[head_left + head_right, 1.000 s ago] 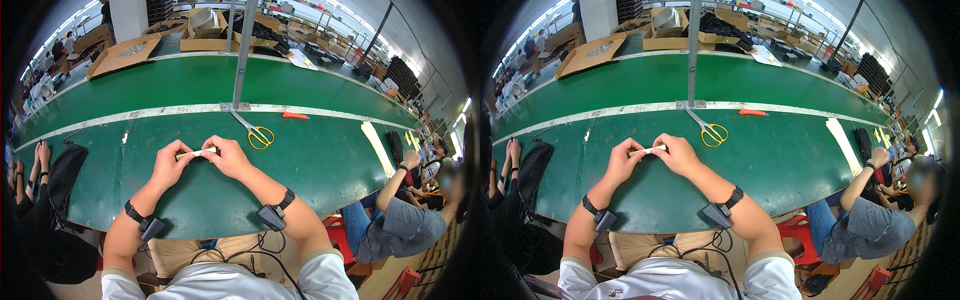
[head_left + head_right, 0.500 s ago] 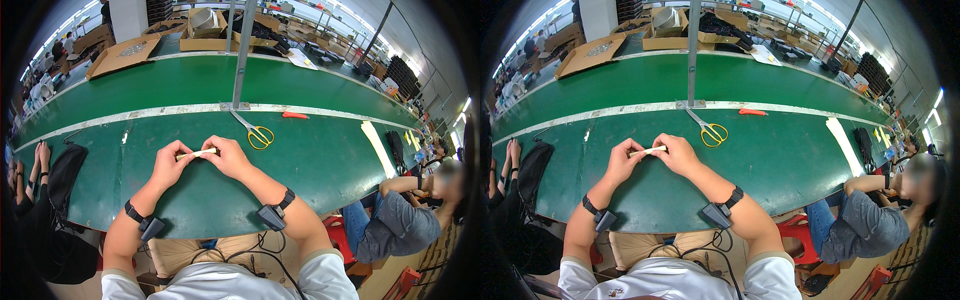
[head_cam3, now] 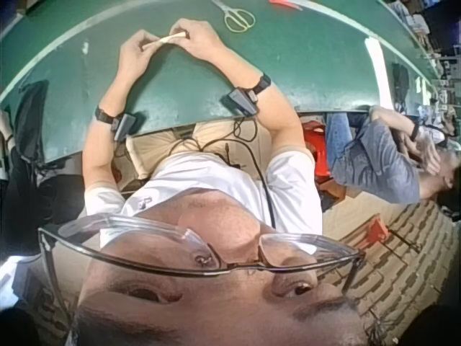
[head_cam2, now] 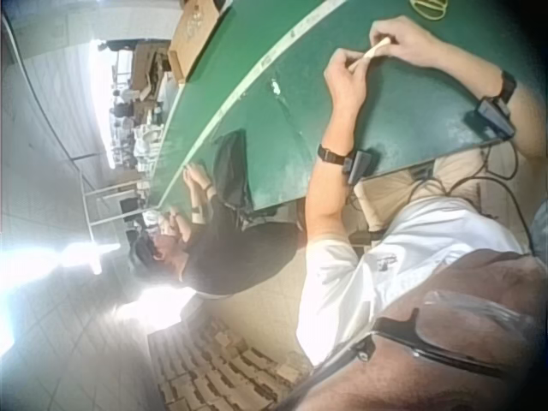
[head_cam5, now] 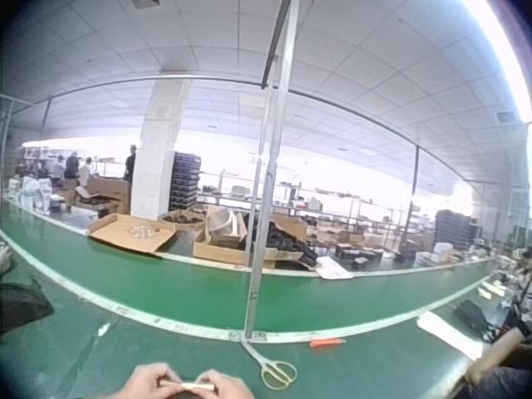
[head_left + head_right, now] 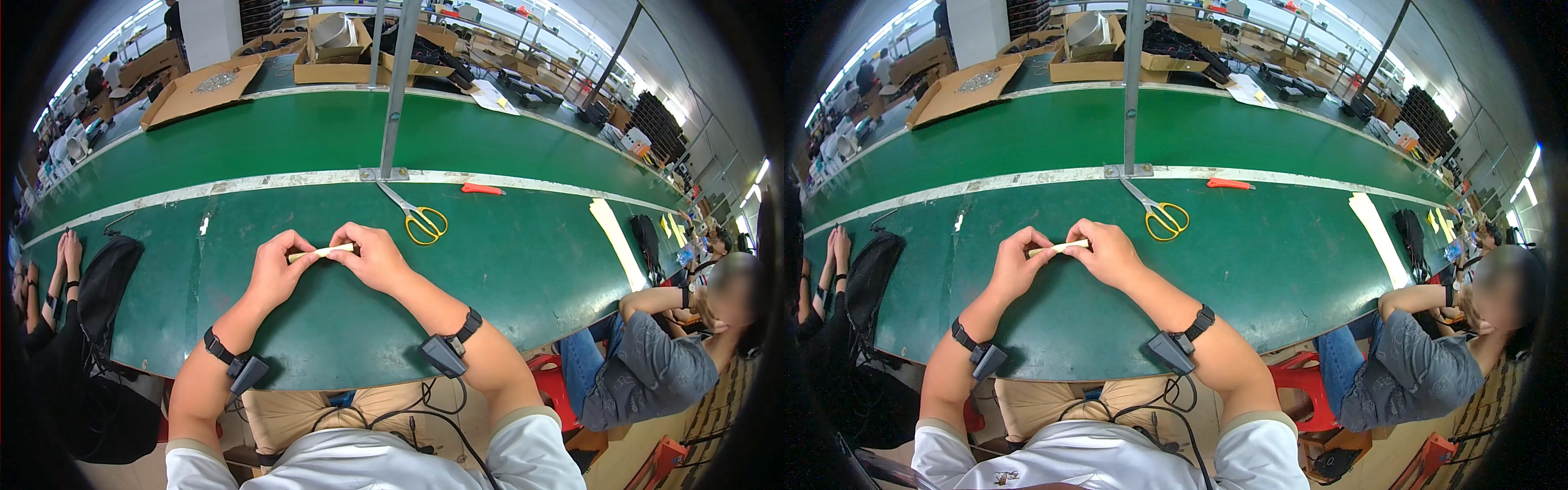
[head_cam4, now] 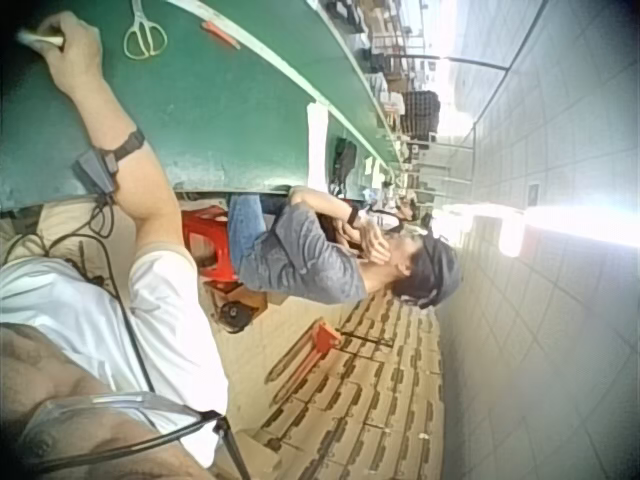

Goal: Manually assemble or prepare small industrial components on a production line.

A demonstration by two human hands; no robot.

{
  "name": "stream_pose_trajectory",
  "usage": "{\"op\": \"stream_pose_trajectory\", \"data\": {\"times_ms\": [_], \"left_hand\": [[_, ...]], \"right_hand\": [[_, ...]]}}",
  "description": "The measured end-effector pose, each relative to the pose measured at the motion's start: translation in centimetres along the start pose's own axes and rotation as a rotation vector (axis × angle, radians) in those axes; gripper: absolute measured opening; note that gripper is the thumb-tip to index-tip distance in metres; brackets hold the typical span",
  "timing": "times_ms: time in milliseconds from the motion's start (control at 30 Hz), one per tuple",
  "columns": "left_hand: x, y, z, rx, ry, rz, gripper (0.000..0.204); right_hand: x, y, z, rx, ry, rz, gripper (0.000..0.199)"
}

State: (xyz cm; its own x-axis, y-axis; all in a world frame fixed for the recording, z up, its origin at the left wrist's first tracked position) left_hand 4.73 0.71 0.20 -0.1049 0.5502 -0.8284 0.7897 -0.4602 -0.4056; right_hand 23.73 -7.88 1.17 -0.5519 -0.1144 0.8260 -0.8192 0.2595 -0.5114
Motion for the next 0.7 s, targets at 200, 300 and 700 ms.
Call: {"op": "stream_pose_trajectory", "data": {"times_ms": [200,300,700], "left_hand": [[0.3,0.1,0.0,-0.002,-0.025,0.026,0.013],[0.0,0.1,0.0,0.008,-0.038,0.022,0.013],[-0.9,0.0,-0.1,0.067,-0.08,-0.017,0.01]], "right_hand": [[0.0,0.0,0.0,-0.007,-0.008,-0.01,0.021],[0.1,0.0,0.0,-0.005,-0.004,-0.006,0.021],[0.1,-0.1,0.1,-0.033,-0.042,0.012,0.02]]}}
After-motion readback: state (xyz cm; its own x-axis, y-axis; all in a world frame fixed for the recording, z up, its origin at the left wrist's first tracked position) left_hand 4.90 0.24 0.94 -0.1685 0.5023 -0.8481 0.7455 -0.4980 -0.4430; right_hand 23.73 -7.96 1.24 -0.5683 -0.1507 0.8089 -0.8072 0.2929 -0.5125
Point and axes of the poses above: each hand's wrist, its own z-axis away from the middle knuckle, its own y-axis out of the palm, x = y × z, the point moved 3 cm from there along -z, towards the middle knuckle, and after that the axes turned 8 degrees about y, right-handed, at the moved point
